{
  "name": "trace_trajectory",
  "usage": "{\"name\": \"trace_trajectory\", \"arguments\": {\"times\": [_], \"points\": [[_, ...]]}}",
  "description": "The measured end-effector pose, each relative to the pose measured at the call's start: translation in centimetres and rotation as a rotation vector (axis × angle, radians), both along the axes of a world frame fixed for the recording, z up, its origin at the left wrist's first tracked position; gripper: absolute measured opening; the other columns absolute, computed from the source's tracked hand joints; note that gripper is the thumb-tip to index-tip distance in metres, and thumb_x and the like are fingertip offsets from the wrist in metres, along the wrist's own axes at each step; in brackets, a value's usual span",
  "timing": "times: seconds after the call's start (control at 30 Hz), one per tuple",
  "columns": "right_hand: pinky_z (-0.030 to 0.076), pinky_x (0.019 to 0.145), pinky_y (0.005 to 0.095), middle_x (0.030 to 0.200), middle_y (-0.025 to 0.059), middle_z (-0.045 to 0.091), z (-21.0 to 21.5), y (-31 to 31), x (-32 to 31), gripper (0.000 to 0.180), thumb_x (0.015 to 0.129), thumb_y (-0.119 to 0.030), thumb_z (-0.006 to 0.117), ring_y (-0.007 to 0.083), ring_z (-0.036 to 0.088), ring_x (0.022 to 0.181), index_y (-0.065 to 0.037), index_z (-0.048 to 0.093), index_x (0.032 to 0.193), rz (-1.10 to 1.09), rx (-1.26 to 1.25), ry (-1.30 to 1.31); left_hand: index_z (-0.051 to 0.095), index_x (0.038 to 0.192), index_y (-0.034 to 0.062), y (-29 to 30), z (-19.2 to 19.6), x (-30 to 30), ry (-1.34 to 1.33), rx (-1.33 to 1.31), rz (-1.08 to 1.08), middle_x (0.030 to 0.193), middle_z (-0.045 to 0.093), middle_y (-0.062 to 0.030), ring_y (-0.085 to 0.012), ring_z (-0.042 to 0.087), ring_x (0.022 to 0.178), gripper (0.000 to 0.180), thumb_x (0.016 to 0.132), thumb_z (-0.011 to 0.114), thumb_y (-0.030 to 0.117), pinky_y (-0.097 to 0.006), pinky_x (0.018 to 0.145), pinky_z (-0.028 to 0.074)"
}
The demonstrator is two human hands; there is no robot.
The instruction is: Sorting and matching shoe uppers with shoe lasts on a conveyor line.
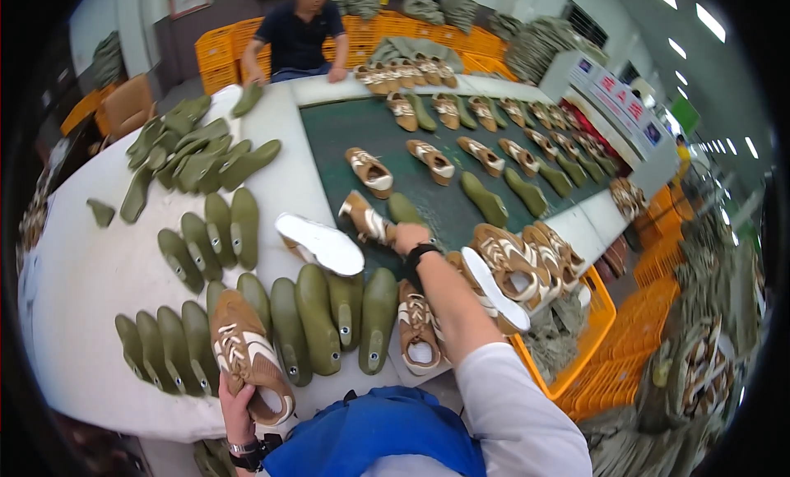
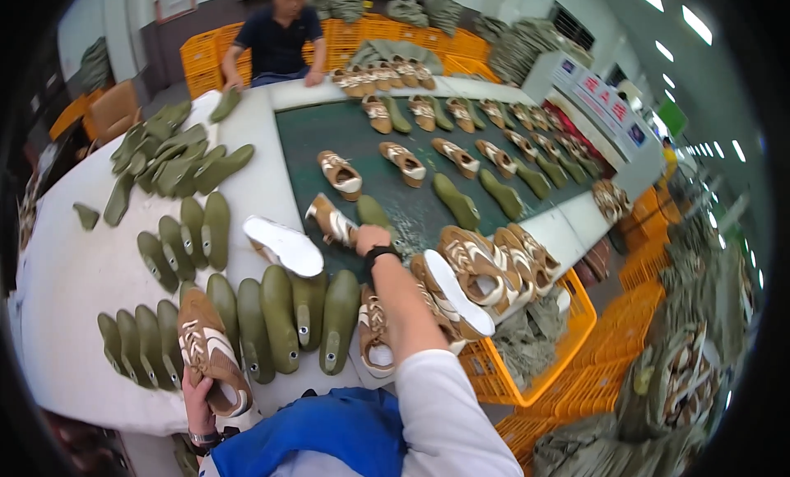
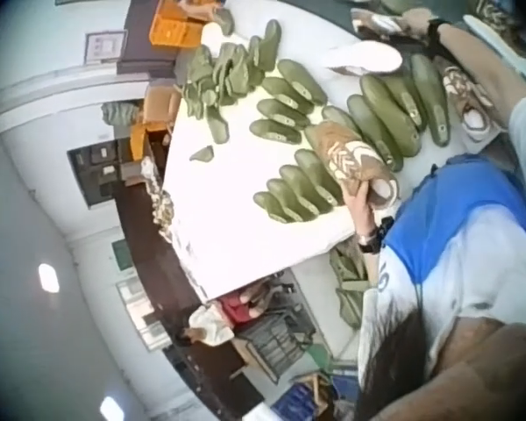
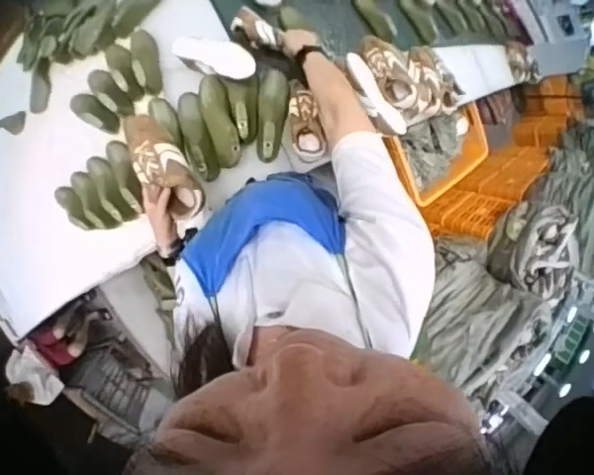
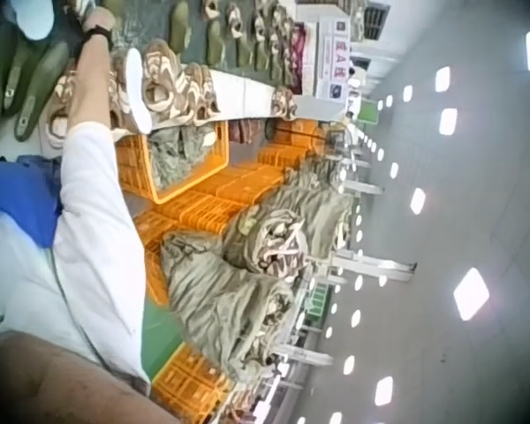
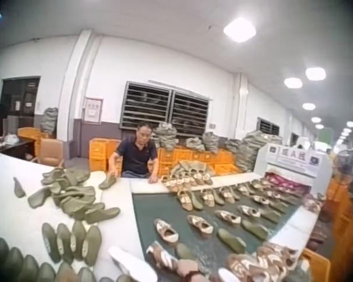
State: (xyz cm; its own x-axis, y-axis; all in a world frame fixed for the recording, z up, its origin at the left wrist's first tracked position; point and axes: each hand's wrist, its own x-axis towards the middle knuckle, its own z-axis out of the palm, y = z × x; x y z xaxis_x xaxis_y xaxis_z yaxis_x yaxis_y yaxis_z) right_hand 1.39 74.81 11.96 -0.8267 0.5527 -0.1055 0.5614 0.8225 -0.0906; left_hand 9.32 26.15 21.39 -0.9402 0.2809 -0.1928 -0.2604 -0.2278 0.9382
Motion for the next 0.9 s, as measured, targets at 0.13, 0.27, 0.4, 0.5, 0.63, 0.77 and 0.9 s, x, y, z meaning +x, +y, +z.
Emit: {"name": "trace_trajectory", "arguments": {"times": [0.13, 0.27, 0.4, 0.5, 0.63, 0.77, 0.9], "points": [[0.05, 0.076, 0.0452, 0.094, 0.0206, 0.065, 10.9, 0.3, -3.1, 0.033, 0.077, -0.021, 0.058, 0.0369, 0.062, 0.09, -0.005, 0.058, 0.105, 0.07, -0.107, 0.375, 0.04, 0.129, -0.0011, -0.1, 0.1, -0.2, -0.014, 0.026, 0.002, 0.118, 0.056, -0.0098, -0.0187, 0.055, 0.105, 0.059, 0.075, 0.064, 0.006, -0.03, 0.094, 0.042], [0.048, 0.064, 0.0301, 0.089, 0.0073, 0.065, 14.8, -2.9, -4.6, 0.029, 0.078, -0.017, 0.062, 0.0139, 0.06, 0.077, -0.004, 0.057, 0.104, 0.194, -1.274, 0.445, 0.041, 0.128, -0.0003, 0.0, -0.2, -0.5, -0.048, 0.056, 0.047, 0.117, 0.056, -0.0094, -0.0183, 0.055, 0.104, 0.058, 0.075, 0.064, 0.003, -0.031, 0.093, 0.043], [0.049, 0.065, 0.0297, 0.082, 0.0026, 0.063, 6.7, -4.8, -5.3, 0.023, 0.079, -0.018, 0.063, 0.0137, 0.058, 0.071, -0.002, 0.062, 0.096, 0.524, -0.673, 0.117, 0.04, 0.129, -0.0005, 0.2, -0.3, -0.7, -0.012, 0.137, 0.038, 0.119, 0.055, -0.0102, -0.02, 0.055, 0.106, 0.061, 0.074, 0.065, 0.004, -0.031, 0.093, 0.043], [0.048, 0.074, 0.0265, 0.095, 0.0009, 0.056, 2.9, -7.4, -5.6, 0.023, 0.087, -0.016, 0.061, 0.0091, 0.053, 0.085, -0.003, 0.053, 0.105, 0.347, -1.303, 0.127, 0.039, 0.131, -0.0006, 0.1, -0.9, -0.4, 0.062, 0.113, 0.03, 0.12, 0.055, -0.0109, -0.0214, 0.055, 0.107, 0.064, 0.073, 0.067, 0.011, -0.032, 0.093, 0.044], [0.048, 0.077, 0.0261, 0.102, 0.0032, 0.059, 4.8, -11.0, -3.5, 0.028, 0.086, -0.013, 0.062, 0.0092, 0.054, 0.091, -0.001, 0.053, 0.11, 0.526, -1.461, 0.078, 0.042, 0.129, -0.0013, -0.5, -0.2, 0.9, 0.003, 0.046, -0.056, 0.115, 0.058, -0.0094, -0.0206, 0.054, 0.106, 0.05, 0.084, 0.06, 0.01, -0.033, 0.096, 0.038], [0.048, 0.08, 0.0385, 0.103, 0.016, 0.062, 5.5, -12.6, -2.4, 0.036, 0.076, -0.019, 0.063, 0.0295, 0.06, 0.094, -0.006, 0.055, 0.108, 0.424, -0.756, 0.262, 0.043, 0.128, -0.0029, 0.5, 0.8, 0.3, 0.049, 0.066, -0.13, 0.119, 0.055, -0.0083, -0.0188, 0.052, 0.108, 0.047, 0.084, 0.058, 0.004, -0.03, 0.093, 0.04], [0.048, 0.077, 0.0439, 0.104, 0.0193, 0.06, 11.3, -13.6, -1.2, 0.048, 0.072, -0.009, 0.059, 0.0387, 0.058, 0.093, -0.012, 0.052, 0.119, 0.604, -0.467, 0.47, 0.044, 0.127, -0.0012, -0.9, 1.3, -0.5, 0.175, 0.164, 0.031, 0.116, 0.057, -0.011, -0.0223, 0.056, 0.104, 0.052, 0.08, 0.062, 0.012, -0.032, 0.09, 0.045]]}}
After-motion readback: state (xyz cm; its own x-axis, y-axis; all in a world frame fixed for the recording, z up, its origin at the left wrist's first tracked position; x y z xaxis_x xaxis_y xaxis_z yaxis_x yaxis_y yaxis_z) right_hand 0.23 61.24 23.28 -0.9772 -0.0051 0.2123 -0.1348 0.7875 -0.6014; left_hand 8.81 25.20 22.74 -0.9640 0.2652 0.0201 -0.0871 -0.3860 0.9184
